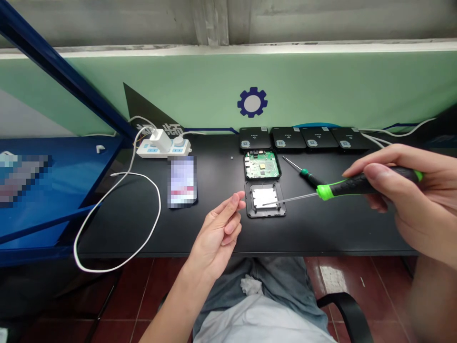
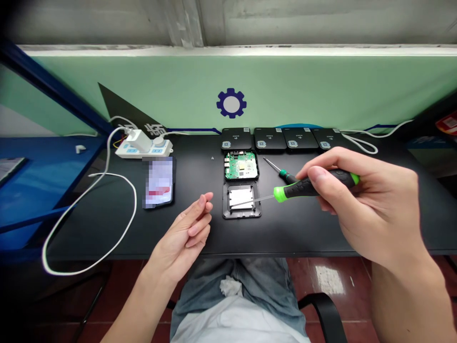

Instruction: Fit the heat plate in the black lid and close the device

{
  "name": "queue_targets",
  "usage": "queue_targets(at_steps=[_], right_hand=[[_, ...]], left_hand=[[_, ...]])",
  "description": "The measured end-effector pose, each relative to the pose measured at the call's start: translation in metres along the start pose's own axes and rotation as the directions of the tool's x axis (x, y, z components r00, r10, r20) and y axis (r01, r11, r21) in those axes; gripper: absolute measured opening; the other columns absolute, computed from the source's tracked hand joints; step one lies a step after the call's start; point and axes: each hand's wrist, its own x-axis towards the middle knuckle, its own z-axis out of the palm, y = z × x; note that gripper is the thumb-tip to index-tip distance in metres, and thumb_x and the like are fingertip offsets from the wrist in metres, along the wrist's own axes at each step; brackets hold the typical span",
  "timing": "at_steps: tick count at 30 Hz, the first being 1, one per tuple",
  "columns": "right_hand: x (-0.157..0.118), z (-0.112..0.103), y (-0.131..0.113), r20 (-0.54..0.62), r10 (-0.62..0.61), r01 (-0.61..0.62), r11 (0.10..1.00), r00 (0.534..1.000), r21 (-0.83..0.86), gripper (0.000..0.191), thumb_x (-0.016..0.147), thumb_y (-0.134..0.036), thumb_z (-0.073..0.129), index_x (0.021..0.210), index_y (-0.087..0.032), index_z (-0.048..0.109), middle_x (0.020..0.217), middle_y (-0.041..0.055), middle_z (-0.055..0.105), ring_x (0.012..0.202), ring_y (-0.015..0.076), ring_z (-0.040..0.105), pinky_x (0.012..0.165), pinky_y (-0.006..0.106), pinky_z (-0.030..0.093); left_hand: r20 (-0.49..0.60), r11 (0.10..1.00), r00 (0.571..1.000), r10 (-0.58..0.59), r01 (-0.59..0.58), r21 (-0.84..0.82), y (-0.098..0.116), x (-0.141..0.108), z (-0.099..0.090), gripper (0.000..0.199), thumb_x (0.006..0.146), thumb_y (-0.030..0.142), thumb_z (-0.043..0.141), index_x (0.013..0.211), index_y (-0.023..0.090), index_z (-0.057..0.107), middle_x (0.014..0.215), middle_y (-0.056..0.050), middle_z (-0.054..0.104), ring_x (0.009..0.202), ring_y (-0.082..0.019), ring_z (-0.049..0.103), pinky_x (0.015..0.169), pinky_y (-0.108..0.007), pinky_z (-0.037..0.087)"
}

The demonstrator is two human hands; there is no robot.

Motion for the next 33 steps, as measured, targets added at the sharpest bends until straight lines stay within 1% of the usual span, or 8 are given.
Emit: queue_targets(at_steps=[3,5,8,12,17,21,26,33], right_hand=[[0.000,0.001,0.000,-0.039,-0.003,0.003,1.000,0.999,-0.005,0.021,0.101,-0.039,0.076,0.084,-0.030,0.085,0.057,-0.0037,0.062,0.049,0.0091,0.055,0.047,0.027,0.032],[0.000,0.002,0.000,-0.056,0.005,-0.005,1.000,0.998,0.009,0.022,0.101,-0.039,0.075,0.084,-0.030,0.085,0.058,-0.0033,0.063,0.049,0.0095,0.054,0.047,0.027,0.034],[0.000,0.004,0.000,-0.083,0.016,-0.011,0.998,0.996,0.056,0.020,0.099,-0.035,0.075,0.083,-0.028,0.085,0.063,-0.0027,0.064,0.049,0.0098,0.055,0.046,0.027,0.037],[0.000,0.010,0.001,-0.078,-0.011,0.020,0.994,0.997,0.108,0.020,0.101,-0.036,0.078,0.085,-0.026,0.086,0.065,-0.0026,0.065,0.048,0.0096,0.056,0.044,0.027,0.037],[-0.001,0.013,-0.003,-0.038,-0.008,0.011,0.995,0.999,0.103,0.022,0.102,-0.038,0.078,0.086,-0.027,0.087,0.067,-0.0027,0.068,0.049,0.0086,0.058,0.045,0.024,0.039],[0.001,0.013,-0.007,-0.008,0.007,-0.006,0.995,1.000,0.096,0.022,0.102,-0.038,0.078,0.084,-0.028,0.086,0.065,-0.0016,0.068,0.048,0.0111,0.058,0.045,0.026,0.040],[0.002,0.013,-0.010,0.019,0.011,-0.012,0.996,1.000,0.086,0.020,0.101,-0.038,0.077,0.084,-0.029,0.085,0.059,-0.0028,0.064,0.046,0.0109,0.056,0.045,0.026,0.034],[0.001,0.013,-0.013,0.035,0.004,-0.007,0.996,0.999,0.092,0.020,0.100,-0.038,0.076,0.084,-0.031,0.084,0.055,-0.0047,0.058,0.044,0.0087,0.052,0.043,0.024,0.029]], left_hand=[[0.012,0.998,1.000,-0.009,0.008,0.062,-0.001,-0.001,0.000,0.048,0.075,0.028,0.113,0.111,0.005,0.092,0.088,-0.002,0.079,0.046,0.005,0.036,0.033,-0.007,0.031],[0.020,0.995,1.000,-0.004,0.002,0.100,-0.001,-0.002,0.001,0.051,0.072,0.030,0.115,0.111,0.006,0.092,0.089,-0.003,0.079,0.046,0.005,0.037,0.034,-0.006,0.032],[0.005,0.989,1.000,0.002,-0.003,0.149,-0.001,-0.003,0.001,0.057,0.063,0.032,0.119,0.108,0.008,0.093,0.093,-0.004,0.082,0.046,0.005,0.038,0.033,-0.006,0.031],[-0.037,0.988,0.999,-0.013,0.018,0.152,-0.001,-0.003,0.001,0.060,0.050,0.030,0.122,0.100,0.012,0.093,0.088,-0.003,0.083,0.042,0.006,0.036,0.031,-0.007,0.027],[-0.002,0.992,0.999,-0.032,0.032,0.121,0.001,-0.002,0.003,0.053,0.056,0.034,0.121,0.093,0.011,0.092,0.086,-0.005,0.084,0.039,0.005,0.034,0.030,-0.007,0.027],[0.017,0.992,0.999,-0.050,0.047,0.117,0.001,-0.002,0.004,0.050,0.058,0.033,0.120,0.092,0.011,0.091,0.085,-0.004,0.084,0.039,0.005,0.035,0.030,-0.007,0.027],[0.008,0.991,0.999,-0.050,0.048,0.122,0.001,-0.002,0.003,0.051,0.055,0.033,0.121,0.090,0.011,0.090,0.081,-0.004,0.083,0.039,0.006,0.036,0.032,-0.007,0.029],[-0.014,0.986,1.000,-0.015,0.018,0.163,0.000,-0.002,-0.001,0.052,0.052,0.035,0.122,0.088,0.014,0.091,0.077,-0.001,0.079,0.040,0.006,0.037,0.033,-0.009,0.025]])
